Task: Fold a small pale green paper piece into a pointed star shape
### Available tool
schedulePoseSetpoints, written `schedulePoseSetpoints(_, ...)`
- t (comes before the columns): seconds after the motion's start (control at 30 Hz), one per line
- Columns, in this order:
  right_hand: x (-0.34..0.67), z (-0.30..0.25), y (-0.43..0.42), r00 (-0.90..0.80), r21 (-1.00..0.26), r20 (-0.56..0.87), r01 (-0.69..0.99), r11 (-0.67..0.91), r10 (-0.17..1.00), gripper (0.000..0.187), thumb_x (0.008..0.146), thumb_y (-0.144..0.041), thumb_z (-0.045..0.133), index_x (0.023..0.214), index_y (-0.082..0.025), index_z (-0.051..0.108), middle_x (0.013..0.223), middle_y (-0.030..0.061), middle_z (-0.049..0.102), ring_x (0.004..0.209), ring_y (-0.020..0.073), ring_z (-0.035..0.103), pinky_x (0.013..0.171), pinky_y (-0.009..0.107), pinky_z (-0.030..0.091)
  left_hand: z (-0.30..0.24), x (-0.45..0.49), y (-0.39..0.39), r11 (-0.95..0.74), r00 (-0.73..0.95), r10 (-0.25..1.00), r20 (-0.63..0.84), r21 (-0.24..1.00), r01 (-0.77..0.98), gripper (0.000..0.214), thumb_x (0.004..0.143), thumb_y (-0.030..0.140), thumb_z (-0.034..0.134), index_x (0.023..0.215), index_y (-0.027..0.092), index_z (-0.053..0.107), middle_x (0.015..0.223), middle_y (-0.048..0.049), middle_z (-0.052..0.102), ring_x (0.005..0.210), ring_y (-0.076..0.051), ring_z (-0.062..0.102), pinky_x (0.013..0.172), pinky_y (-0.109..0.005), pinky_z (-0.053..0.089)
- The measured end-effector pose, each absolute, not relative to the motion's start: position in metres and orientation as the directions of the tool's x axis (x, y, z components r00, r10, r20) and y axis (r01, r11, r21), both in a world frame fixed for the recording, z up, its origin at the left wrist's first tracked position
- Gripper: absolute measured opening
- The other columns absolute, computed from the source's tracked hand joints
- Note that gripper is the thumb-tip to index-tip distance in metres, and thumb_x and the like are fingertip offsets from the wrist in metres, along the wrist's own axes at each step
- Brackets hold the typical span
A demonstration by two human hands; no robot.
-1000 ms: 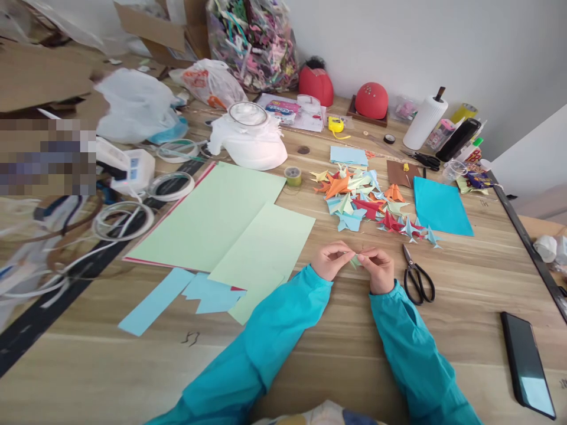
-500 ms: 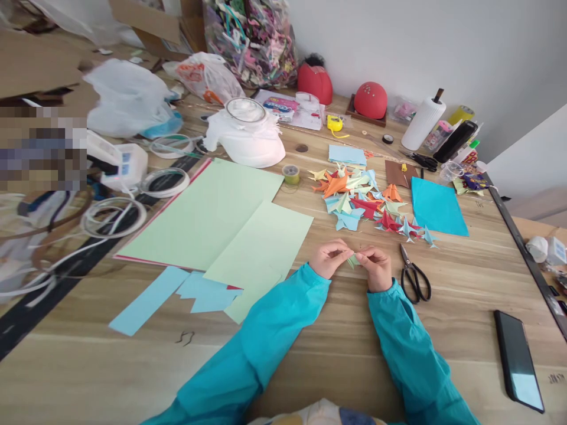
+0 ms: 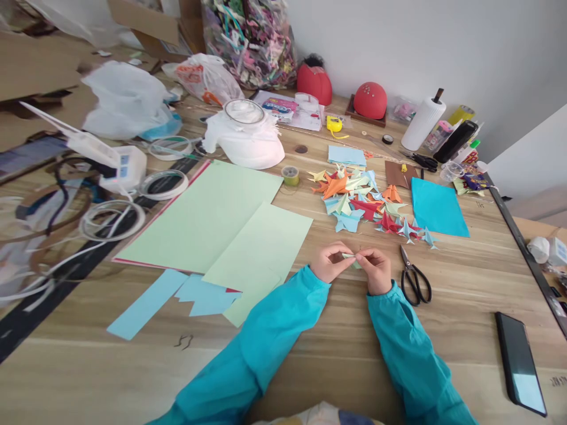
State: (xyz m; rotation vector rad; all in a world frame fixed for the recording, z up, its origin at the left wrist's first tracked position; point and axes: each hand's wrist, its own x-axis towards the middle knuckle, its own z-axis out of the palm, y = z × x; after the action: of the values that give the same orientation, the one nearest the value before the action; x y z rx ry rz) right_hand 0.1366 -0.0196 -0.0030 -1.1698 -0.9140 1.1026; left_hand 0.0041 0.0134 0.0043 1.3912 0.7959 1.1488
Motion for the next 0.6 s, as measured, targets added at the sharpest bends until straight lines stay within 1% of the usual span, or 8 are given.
schedulePoseSetpoints(0.17,0.1356,-0.0008,-0.0194,0.238,-0.985,-0.028,-0.170,0.013,0.971,0.013,0.062,-0.026,0.070,0.068,-0.018,0.062,0.063,-0.0006,0.060,0.053,0.0104,0.052,0.043,0.021,0.043,0.0047,0.0039,0.0128,-0.188,0.309,0.926,0.216,0.975,-0.120,0.009,0.066,0.021,0.064,0.070,0.013,0.063,0.069,-0.0040,0.057,0.067,-0.013,0.054,0.060,-0.025,0.042)
schedulePoseSetpoints(0.33,0.1351,0.0040,-0.0202,0.222,-0.994,0.019,-0.103,0.043,0.975,0.016,0.063,-0.028,0.069,0.058,-0.017,0.059,0.057,-0.0013,0.056,0.050,0.0100,0.048,0.043,0.023,0.041,0.0049,0.0042,0.0143,-0.174,0.298,0.930,0.215,0.972,-0.160,0.011,0.067,0.023,0.064,0.070,0.013,0.063,0.070,-0.0045,0.057,0.068,-0.014,0.055,0.061,-0.026,0.044)
schedulePoseSetpoints(0.43,0.1360,0.0049,-0.0198,0.221,-0.994,0.060,-0.075,0.078,0.974,0.018,0.063,-0.028,0.069,0.053,-0.017,0.058,0.054,-0.0019,0.053,0.051,0.0102,0.047,0.047,0.024,0.040,0.0029,0.0042,0.0144,-0.172,0.312,0.925,0.216,0.972,-0.162,0.012,0.065,0.023,0.065,0.071,0.013,0.064,0.070,-0.0047,0.057,0.068,-0.014,0.055,0.060,-0.026,0.044)
schedulePoseSetpoints(0.5,0.1368,0.0036,-0.0191,0.224,-0.993,0.068,-0.082,0.089,0.972,0.018,0.064,-0.027,0.068,0.053,-0.017,0.058,0.053,-0.0022,0.053,0.051,0.0100,0.047,0.049,0.024,0.039,0.0022,0.0038,0.0141,-0.165,0.321,0.923,0.211,0.973,-0.163,0.011,0.065,0.021,0.065,0.072,0.013,0.064,0.071,-0.0049,0.057,0.068,-0.015,0.055,0.061,-0.026,0.044)
schedulePoseSetpoints(0.6,0.1376,0.0004,-0.0184,0.236,-0.985,0.049,-0.149,0.086,0.971,0.015,0.065,-0.025,0.068,0.055,-0.018,0.059,0.054,-0.0026,0.053,0.050,0.0095,0.046,0.048,0.024,0.037,0.0021,0.0027,0.0136,-0.152,0.353,0.914,0.200,0.975,-0.160,0.015,0.064,0.018,0.066,0.077,0.013,0.065,0.075,-0.0057,0.058,0.072,-0.016,0.056,0.064,-0.027,0.046)
